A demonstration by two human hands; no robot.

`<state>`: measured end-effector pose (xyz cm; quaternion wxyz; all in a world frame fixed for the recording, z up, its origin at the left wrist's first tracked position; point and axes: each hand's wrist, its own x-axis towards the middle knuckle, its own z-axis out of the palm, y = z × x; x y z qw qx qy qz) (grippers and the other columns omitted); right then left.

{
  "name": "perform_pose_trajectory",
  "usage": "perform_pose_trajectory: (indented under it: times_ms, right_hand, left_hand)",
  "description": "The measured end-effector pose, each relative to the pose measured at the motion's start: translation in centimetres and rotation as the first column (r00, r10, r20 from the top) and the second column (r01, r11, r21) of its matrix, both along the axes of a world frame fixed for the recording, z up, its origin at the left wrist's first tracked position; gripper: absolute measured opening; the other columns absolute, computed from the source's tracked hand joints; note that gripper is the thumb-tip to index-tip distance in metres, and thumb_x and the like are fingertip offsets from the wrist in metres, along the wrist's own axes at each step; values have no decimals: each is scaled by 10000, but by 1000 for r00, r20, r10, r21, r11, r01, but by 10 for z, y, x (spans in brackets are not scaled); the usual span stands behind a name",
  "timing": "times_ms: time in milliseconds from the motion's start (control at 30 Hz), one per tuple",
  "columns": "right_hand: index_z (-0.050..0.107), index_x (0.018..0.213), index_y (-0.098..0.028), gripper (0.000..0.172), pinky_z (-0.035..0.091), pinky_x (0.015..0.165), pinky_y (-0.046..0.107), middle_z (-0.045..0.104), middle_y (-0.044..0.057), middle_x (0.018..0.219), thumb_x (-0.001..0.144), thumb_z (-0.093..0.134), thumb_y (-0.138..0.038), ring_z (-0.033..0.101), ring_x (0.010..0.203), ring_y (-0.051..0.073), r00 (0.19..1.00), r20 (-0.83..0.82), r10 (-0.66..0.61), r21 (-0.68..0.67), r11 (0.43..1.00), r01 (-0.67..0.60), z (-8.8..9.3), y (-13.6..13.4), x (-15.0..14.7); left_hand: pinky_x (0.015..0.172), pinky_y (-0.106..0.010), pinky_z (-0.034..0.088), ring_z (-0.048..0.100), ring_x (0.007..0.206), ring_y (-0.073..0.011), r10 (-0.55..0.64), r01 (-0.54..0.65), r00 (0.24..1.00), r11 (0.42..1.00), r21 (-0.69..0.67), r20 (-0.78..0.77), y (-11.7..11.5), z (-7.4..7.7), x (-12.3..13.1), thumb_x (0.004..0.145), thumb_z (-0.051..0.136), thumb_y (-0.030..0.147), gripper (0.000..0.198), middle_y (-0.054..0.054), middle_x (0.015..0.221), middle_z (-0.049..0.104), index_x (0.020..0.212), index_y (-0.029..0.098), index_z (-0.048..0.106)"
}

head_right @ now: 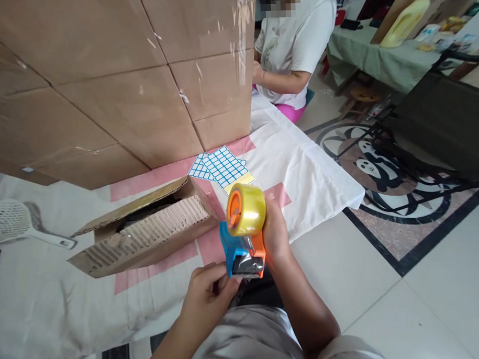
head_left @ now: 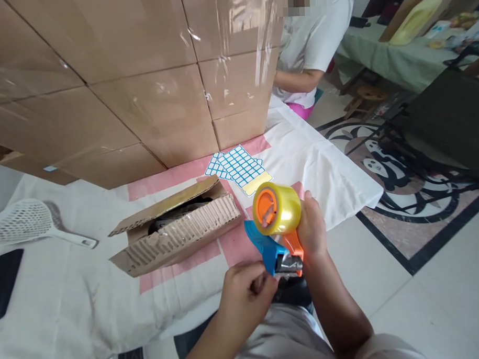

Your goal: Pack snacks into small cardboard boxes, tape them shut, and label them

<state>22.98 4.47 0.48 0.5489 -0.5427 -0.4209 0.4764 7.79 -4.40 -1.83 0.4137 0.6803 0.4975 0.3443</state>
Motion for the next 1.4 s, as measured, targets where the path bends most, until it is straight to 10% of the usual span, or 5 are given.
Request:
perform_pose_trajectory:
  times_ms: [233,533,667,1033,1400]
  right_hand:
    - [687,1122,-223,387,606,718,415,761,72,940,810,677,-452,738,831,291,954,-255,155,6,987,-159,-20,-24,9]
    - [695,942,-218,244,566,508,347,732,51,740,860,605,-430,692,608,236,917,-387,-95,105,984,146,-29,-31,3]
    - [662,974,-218,176,543,468,307,733,29,743,864,617,-347,708,610,226,910,-368,-188,128,960,250,-27,-24,8]
    - [662,969,-202,226,577,539,340,730,45,758,876,624,-405,718,661,238,896,-425,-126,107,976,188,-28,-23,6]
    - [648,900,-217,309,613,661,436,676,37,680,815,624,-513,698,680,263,848,-523,-87,-38,996,79,-31,-29,-3]
  left_hand:
    - [488,-215,237,296,487,-61,35,9,989,957,-291,146,4,-8,0,851,661,346,320,93,506,293,632,185,492]
    - [547,-219,303,341,494,-63,-50,64,981,995,-71,187,2,-7,8,838,703,245,297,87,489,331,603,174,535]
    - [500,-211,256,277,477,-55,-51,98,970,976,-192,236,0,-4,4,918,611,231,351,83,505,258,583,169,525]
    - [442,-238,167,228,468,-68,17,97,944,940,-327,329,4,-17,8,924,612,368,339,69,508,268,658,161,654]
    - [489,-231,273,368,469,-68,-72,73,986,997,-4,151,14,-17,-2,907,675,374,470,66,471,356,528,169,486]
